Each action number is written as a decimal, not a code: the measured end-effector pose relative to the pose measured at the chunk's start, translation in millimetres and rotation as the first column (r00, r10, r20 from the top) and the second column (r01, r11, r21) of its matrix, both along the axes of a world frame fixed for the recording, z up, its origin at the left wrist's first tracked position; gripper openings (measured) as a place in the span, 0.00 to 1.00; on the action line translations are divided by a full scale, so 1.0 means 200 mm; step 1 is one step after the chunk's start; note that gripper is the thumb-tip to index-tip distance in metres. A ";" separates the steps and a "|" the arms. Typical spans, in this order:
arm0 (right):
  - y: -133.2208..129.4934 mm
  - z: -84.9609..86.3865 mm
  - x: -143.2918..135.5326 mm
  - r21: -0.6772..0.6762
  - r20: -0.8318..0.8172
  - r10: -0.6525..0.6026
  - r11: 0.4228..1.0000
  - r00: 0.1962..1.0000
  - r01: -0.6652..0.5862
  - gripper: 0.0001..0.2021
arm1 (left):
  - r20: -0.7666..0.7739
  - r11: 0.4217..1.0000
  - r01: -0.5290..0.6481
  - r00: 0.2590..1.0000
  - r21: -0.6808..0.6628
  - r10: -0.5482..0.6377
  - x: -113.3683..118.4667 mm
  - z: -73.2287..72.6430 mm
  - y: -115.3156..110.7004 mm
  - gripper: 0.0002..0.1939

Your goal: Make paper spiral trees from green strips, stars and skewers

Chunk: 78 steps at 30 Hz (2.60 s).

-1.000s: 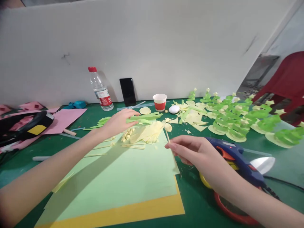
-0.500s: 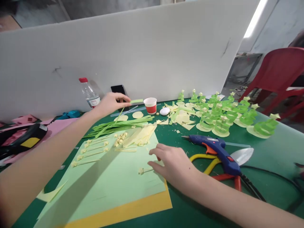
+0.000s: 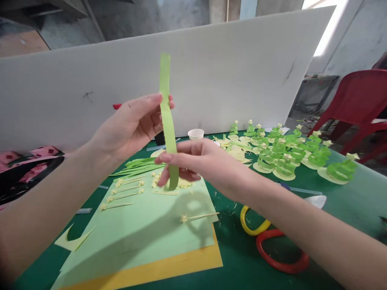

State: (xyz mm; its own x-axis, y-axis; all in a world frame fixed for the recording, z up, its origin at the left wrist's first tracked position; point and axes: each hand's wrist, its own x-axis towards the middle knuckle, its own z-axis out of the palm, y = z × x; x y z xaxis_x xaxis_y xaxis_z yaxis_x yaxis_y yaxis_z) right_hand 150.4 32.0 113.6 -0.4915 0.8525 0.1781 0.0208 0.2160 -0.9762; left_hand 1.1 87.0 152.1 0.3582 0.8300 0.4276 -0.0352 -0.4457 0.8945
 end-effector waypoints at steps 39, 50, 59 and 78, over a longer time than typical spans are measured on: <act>-0.11 -0.32 -0.02 0.437 0.474 -0.284 0.898 0.833 0.058 0.06 | -0.502 0.977 0.159 0.862 0.145 -0.066 -0.19 -0.44 -0.23 0.09; -0.11 -0.29 0.00 0.179 0.457 -0.162 0.980 0.874 0.088 0.06 | -0.516 0.890 0.201 0.855 0.409 0.044 -0.20 -0.44 -0.25 0.06; -0.07 -0.26 0.03 -0.353 0.208 0.151 0.933 0.967 -0.070 0.09 | -0.466 0.917 0.230 0.883 0.326 -0.055 -0.19 -0.42 -0.26 0.04; -0.08 -0.24 0.04 -0.413 0.199 0.157 0.908 0.967 -0.063 0.09 | -0.497 0.882 0.278 0.866 0.381 -0.058 -0.22 -0.40 -0.25 0.07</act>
